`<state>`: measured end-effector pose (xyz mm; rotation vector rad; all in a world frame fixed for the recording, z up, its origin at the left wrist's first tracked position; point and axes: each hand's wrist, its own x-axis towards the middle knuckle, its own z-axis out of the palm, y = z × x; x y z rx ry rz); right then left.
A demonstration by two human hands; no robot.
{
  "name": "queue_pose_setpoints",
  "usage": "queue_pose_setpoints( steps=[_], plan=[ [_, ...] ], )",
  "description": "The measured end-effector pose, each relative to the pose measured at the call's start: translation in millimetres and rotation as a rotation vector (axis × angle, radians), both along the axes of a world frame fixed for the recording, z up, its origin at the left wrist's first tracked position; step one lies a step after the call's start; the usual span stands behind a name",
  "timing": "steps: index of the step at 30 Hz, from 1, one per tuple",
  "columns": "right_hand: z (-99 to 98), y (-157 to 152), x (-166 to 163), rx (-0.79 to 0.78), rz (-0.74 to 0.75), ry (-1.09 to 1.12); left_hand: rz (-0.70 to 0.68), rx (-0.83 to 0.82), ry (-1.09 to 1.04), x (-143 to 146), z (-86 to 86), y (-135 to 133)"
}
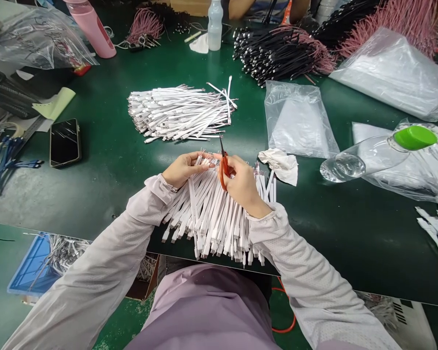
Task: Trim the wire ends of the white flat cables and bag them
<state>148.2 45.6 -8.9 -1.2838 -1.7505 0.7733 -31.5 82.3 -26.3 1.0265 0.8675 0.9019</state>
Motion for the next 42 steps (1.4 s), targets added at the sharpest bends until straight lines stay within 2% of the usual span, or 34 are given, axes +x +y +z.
queue_pose_setpoints(
  steps=[10,19,22,26,29,33,37,42],
  plan=[
    [-2.7,0.8,-0.3,-0.031,-0.007,0.019,0.082,-0.046,0.129,1.2,1.3,-1.9],
    [-2.7,1.3,0.2,0.063,-0.052,-0.102,0.099,-0.068,0.116,0.2,0.3,-2.6],
    [-1.9,0.6,0.9,0.08,-0.056,-0.111,0.067,-0.029,0.12,-2.3,0.7,-1.4],
    [1.0,-1.9,-0.5,0.071,0.016,-0.109,0.017,0.047,0.136,-5.2,1.5,-0.3],
    [1.7,-2.5,-1.9,0.058,0.04,-0.106,0.044,0.064,0.136,-4.6,1.4,-0.3],
    [0.9,-1.5,-2.9,0.121,0.021,-0.153,0.105,0.039,0.14,-1.9,-0.1,-0.4],
    [0.6,-0.8,-3.1,0.176,-0.013,-0.185,0.121,0.044,0.135,-0.4,-0.8,-0.3],
    [0.3,0.2,-2.2,0.168,-0.021,-0.212,0.127,0.054,0.15,0.0,-0.6,-0.7]
  ],
)
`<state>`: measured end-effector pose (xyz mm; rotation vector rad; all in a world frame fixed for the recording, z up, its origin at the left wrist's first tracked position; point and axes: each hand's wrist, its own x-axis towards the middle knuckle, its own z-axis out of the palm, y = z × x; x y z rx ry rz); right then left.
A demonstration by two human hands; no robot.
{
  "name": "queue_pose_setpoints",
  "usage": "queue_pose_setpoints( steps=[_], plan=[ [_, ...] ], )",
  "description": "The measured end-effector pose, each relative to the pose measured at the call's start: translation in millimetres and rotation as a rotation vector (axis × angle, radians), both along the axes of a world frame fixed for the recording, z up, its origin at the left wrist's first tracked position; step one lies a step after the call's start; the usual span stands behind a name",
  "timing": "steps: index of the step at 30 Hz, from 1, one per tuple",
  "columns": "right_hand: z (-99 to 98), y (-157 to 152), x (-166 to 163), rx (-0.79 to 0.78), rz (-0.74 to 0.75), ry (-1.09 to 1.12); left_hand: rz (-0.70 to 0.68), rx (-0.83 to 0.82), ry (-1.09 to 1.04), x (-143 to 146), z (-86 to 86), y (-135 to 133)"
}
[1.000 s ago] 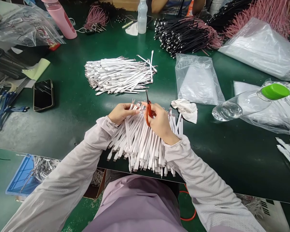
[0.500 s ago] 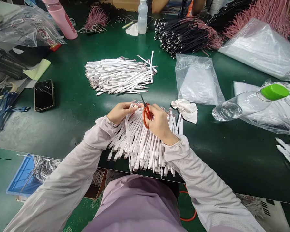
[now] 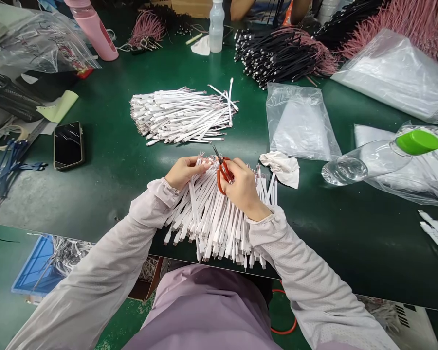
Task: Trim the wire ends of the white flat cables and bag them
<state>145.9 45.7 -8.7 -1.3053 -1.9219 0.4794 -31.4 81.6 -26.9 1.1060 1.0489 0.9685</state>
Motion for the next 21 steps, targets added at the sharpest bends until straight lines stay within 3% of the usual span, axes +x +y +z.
queue_pose_setpoints(
  steps=[7,21],
  plan=[
    [-3.6,2.1,-0.3,0.021,-0.003,0.033,-0.074,0.011,0.066,-0.2,3.0,-1.5],
    [-6.0,3.0,0.5,0.106,0.053,0.034,-0.066,0.048,0.167,3.3,5.2,-3.7]
  ],
)
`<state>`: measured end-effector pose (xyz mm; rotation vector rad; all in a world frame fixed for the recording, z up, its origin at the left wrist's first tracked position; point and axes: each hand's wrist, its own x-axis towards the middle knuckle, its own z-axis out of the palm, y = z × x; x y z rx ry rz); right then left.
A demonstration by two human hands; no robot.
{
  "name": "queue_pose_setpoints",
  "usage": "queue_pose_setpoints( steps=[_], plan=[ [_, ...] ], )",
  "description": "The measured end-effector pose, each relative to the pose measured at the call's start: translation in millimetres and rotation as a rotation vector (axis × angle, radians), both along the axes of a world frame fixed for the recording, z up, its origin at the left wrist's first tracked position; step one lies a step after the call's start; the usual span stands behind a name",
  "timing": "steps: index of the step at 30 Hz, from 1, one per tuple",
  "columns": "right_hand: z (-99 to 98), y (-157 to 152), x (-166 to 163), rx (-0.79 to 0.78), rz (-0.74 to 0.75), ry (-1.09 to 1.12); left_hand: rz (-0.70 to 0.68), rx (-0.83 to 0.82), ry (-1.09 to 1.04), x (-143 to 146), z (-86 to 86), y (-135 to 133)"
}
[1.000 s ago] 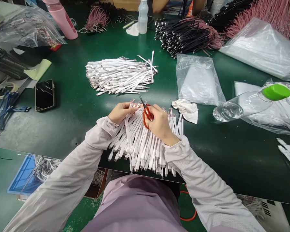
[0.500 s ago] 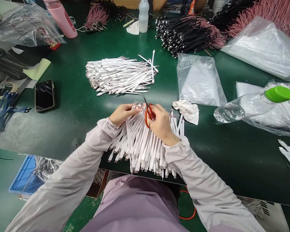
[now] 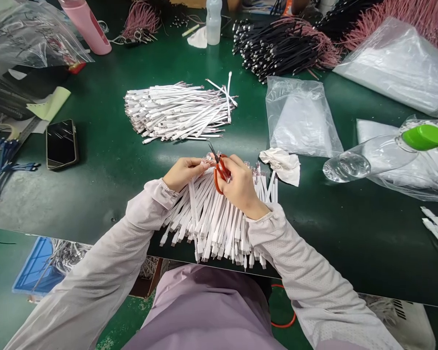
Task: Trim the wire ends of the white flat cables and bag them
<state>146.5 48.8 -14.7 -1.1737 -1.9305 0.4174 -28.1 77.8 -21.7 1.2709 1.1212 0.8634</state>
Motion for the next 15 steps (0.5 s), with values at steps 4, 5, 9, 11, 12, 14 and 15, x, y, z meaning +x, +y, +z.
queue_pose_setpoints(
  steps=[4,5,9,11,12,14,15],
  plan=[
    [0.4,-0.1,-0.8,0.026,-0.02,0.016,-0.039,0.006,-0.059,-0.8,-3.5,0.9],
    [0.6,-0.2,-0.9,0.021,-0.027,0.029,-0.051,0.009,-0.076,-1.0,-4.3,1.2],
    [1.5,-0.3,-1.1,-0.03,-0.007,0.05,-0.069,0.022,-0.104,-1.3,-6.5,2.3],
    [0.9,0.1,-1.0,-0.051,0.004,0.043,-0.066,0.03,-0.101,-0.9,-6.9,2.6],
    [0.3,0.3,-0.9,-0.057,0.002,0.042,-0.066,0.03,-0.101,-0.8,-6.8,2.5],
    [-1.1,0.5,-0.4,-0.065,-0.011,0.046,-0.07,0.025,-0.106,-0.4,-6.2,2.2],
    [-1.6,0.4,-0.2,-0.07,-0.017,0.049,-0.071,0.022,-0.109,-0.3,-5.7,1.9]
  ],
)
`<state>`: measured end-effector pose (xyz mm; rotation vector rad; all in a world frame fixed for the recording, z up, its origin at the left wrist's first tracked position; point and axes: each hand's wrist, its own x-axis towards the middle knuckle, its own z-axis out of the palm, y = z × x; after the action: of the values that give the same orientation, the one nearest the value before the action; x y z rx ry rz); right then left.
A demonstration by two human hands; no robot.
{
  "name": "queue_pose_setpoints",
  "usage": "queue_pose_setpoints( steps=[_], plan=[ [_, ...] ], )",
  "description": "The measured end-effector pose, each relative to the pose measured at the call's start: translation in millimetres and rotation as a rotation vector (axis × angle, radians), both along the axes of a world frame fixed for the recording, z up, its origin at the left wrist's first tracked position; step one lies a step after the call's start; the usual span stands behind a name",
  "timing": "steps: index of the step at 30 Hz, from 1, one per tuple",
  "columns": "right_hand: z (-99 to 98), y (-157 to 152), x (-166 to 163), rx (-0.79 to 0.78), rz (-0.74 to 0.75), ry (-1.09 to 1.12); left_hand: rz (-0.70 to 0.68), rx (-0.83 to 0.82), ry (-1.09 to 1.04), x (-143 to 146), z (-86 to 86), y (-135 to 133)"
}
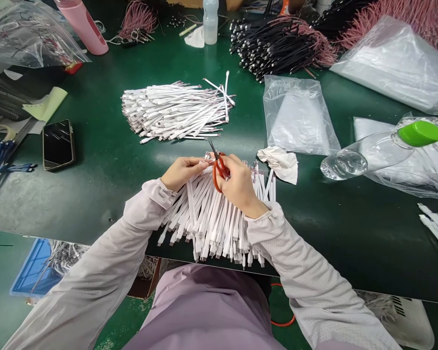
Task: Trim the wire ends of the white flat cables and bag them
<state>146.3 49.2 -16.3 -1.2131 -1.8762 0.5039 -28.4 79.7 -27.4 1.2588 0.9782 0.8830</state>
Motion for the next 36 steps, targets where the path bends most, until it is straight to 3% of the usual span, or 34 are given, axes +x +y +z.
queue_pose_setpoints(
  steps=[17,30,36],
  plan=[
    [2.4,-1.6,-0.7,0.036,0.052,-0.023,0.04,-0.018,-0.03,0.7,4.1,-2.5],
    [-3.2,-4.2,-2.8,0.192,0.071,-0.101,0.094,-0.013,0.034,1.8,6.7,-2.5],
    [1.9,-4.3,-3.7,0.158,0.032,-0.059,0.01,0.016,0.094,0.6,10.2,-2.2]
  ],
)
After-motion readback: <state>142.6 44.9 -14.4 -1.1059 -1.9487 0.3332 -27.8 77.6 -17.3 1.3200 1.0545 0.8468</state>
